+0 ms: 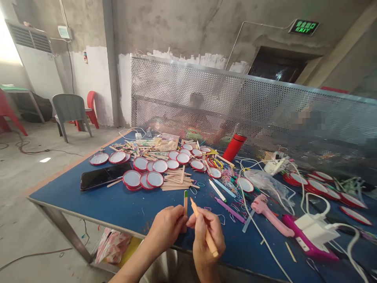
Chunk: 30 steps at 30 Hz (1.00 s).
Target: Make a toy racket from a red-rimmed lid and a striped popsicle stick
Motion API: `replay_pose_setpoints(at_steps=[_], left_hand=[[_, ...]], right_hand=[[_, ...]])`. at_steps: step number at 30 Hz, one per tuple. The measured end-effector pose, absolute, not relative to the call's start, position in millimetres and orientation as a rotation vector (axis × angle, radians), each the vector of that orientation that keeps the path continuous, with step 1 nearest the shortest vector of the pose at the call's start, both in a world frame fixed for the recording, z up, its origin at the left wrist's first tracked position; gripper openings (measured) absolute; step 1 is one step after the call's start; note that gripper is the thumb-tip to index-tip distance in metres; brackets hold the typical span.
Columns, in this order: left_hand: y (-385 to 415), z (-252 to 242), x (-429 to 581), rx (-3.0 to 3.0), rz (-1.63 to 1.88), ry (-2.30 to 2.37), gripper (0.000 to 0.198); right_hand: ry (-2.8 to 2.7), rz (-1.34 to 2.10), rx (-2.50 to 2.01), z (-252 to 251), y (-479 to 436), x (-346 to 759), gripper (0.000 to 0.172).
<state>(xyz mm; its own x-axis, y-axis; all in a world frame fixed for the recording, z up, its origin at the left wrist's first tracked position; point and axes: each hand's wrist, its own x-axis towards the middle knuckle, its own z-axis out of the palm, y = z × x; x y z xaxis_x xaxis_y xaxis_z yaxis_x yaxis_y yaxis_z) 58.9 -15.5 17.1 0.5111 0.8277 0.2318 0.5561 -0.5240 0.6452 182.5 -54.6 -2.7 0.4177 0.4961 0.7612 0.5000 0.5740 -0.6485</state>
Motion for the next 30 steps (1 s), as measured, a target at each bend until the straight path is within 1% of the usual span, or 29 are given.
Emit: replay_pose_setpoints(at_steps=[2, 9, 14, 21, 27, 30], left_hand=[[-15.7, 17.6, 58.5, 2.256, 0.719, 1.133, 0.029], [-15.3, 16.5, 59.1, 2.279, 0.700, 1.169, 0.030], [-16.9, 19.1, 59.3, 2.252, 0.714, 1.141, 0.031], [-16.3, 18.5, 59.0, 2.255, 0.721, 1.175, 0.029], [-15.7, 17.0, 59.6, 2.247, 0.721, 1.139, 0.029], [-15.2, 15.7, 59.4, 2.246, 0.725, 1.159, 0.029]], right_hand=[[-1.227, -0.005, -1.015, -1.3, -55.2, 182.6, 0.016], [-1.388, -0.185, -1.008, 6.0, -53.6, 186.0, 0.013], [-1.327, -0.196, -1.028, 5.3, -54.7, 186.3, 0.014], [-1.403, -0.251, -1.004, 5.0, -54.2, 186.1, 0.012], [-1.373, -0.183, -1.017, 2.4, -55.8, 186.5, 0.014], [-1.405, -0.236, -0.997, 2.1, -54.1, 186.4, 0.013]])
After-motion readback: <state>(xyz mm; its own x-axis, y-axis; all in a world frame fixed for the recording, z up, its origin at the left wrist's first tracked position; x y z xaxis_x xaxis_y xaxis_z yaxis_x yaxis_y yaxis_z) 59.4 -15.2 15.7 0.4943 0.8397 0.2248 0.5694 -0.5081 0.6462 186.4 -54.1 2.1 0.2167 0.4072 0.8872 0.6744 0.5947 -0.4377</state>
